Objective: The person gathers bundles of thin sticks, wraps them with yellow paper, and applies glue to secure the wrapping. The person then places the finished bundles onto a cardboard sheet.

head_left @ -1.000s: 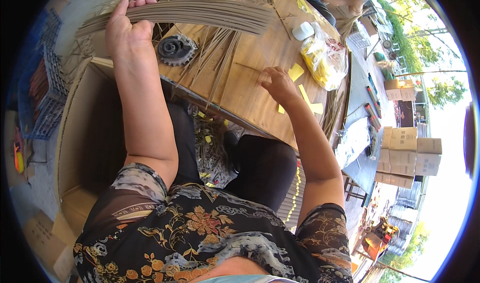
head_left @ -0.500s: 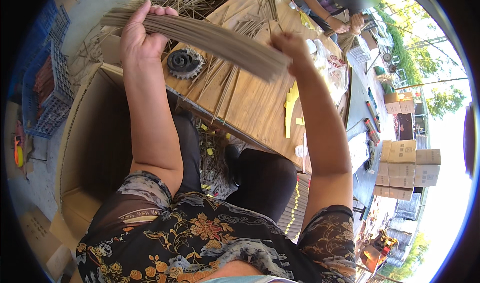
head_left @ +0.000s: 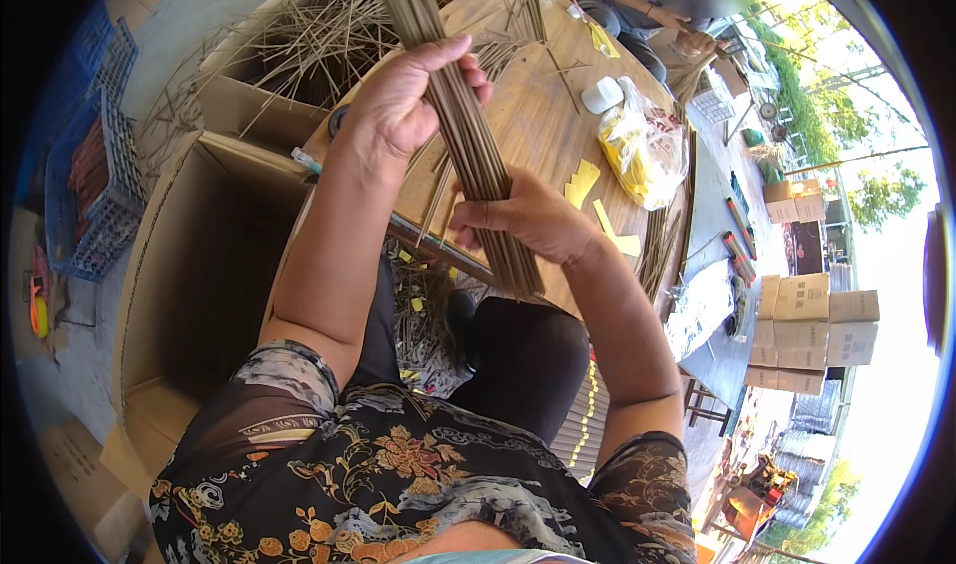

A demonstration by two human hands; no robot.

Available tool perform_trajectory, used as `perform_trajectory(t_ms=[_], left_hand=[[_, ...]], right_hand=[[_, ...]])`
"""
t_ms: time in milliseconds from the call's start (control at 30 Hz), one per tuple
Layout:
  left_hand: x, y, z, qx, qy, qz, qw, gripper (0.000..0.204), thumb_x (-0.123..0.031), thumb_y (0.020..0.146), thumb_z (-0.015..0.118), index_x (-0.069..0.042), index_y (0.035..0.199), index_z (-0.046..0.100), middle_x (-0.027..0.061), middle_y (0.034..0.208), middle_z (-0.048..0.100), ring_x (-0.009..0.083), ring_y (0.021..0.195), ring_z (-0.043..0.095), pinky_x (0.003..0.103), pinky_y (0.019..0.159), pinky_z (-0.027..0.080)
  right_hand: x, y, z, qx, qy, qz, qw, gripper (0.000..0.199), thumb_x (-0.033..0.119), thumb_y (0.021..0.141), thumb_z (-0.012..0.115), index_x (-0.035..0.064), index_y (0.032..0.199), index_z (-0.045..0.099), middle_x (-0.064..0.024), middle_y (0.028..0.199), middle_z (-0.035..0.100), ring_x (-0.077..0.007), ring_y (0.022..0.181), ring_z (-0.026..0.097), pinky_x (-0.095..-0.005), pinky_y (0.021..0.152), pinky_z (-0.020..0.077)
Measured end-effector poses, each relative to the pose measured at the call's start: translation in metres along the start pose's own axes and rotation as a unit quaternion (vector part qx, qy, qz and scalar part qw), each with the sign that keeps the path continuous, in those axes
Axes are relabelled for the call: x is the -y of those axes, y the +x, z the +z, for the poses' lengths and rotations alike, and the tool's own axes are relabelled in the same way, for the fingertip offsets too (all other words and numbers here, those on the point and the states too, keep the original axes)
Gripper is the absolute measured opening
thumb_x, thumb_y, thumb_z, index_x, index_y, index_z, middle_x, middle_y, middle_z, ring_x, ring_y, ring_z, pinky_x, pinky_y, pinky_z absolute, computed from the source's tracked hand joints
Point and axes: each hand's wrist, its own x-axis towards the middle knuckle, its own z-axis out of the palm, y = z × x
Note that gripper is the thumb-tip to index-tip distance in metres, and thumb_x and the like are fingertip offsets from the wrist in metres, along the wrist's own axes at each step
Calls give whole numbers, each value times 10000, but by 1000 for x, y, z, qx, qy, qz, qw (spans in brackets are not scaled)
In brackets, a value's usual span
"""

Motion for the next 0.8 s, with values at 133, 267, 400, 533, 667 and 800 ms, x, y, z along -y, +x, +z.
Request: perform_trajectory(t_ms=[133, 267, 400, 533, 667, 800], left_hand=[[23, -4, 20, -17, 24, -27, 999, 215, -189, 818, 598, 0, 907, 549, 139, 852, 609, 230, 806, 618, 363, 756, 539], [51, 0, 15, 30, 137, -70, 988, 237, -148, 785, 628, 19, 928, 539, 167, 894, 610, 248, 819, 615, 370, 766, 527], [72, -3, 16, 31, 130, -137, 981, 274, -91, 786, 587, 75, 993, 520, 200, 934, 595, 276, 850, 602, 388, 806, 501], [82, 2, 1, 30, 89, -172, 981, 400, -32, 754, 446, 148, 1111, 427, 258, 1047, 538, 330, 950, 563, 408, 838, 485], [92, 7, -4, -17, 39, -194, 980, 460, -21, 724, 409, 170, 1142, 380, 278, 1092, 509, 351, 1001, 540, 434, 856, 476], [102, 4, 1, -44, 189, -157, 968, 374, -40, 768, 461, 157, 1085, 439, 255, 1023, 548, 308, 945, 574, 405, 818, 504]], right_hand=[[-18, -22, 4, -9, 206, -17, 978, 184, 112, 788, 632, -10, 875, 525, -71, 703, 573, -158, 594, 565, -258, 545, 468], [-48, -25, 3, -63, 254, -55, 964, 295, 134, 785, 646, -8, 998, 501, -76, 723, 589, -174, 598, 591, -275, 547, 493], [-65, -33, -1, -80, 322, -56, 942, 272, 160, 825, 594, -21, 1004, 499, -113, 811, 604, -198, 686, 607, -298, 632, 511], [-83, -31, -7, -56, 403, -86, 909, 277, 185, 872, 518, -34, 1038, 480, -148, 893, 598, -223, 794, 604, -322, 722, 508], [-96, -29, -11, -23, 449, -129, 884, 319, 186, 885, 478, -51, 1096, 448, -184, 956, 582, -231, 816, 602, -332, 739, 511], [-105, -27, -15, -19, 455, -132, 880, 313, 186, 889, 469, -42, 1102, 446, -173, 950, 577, -226, 817, 594, -324, 737, 504]])
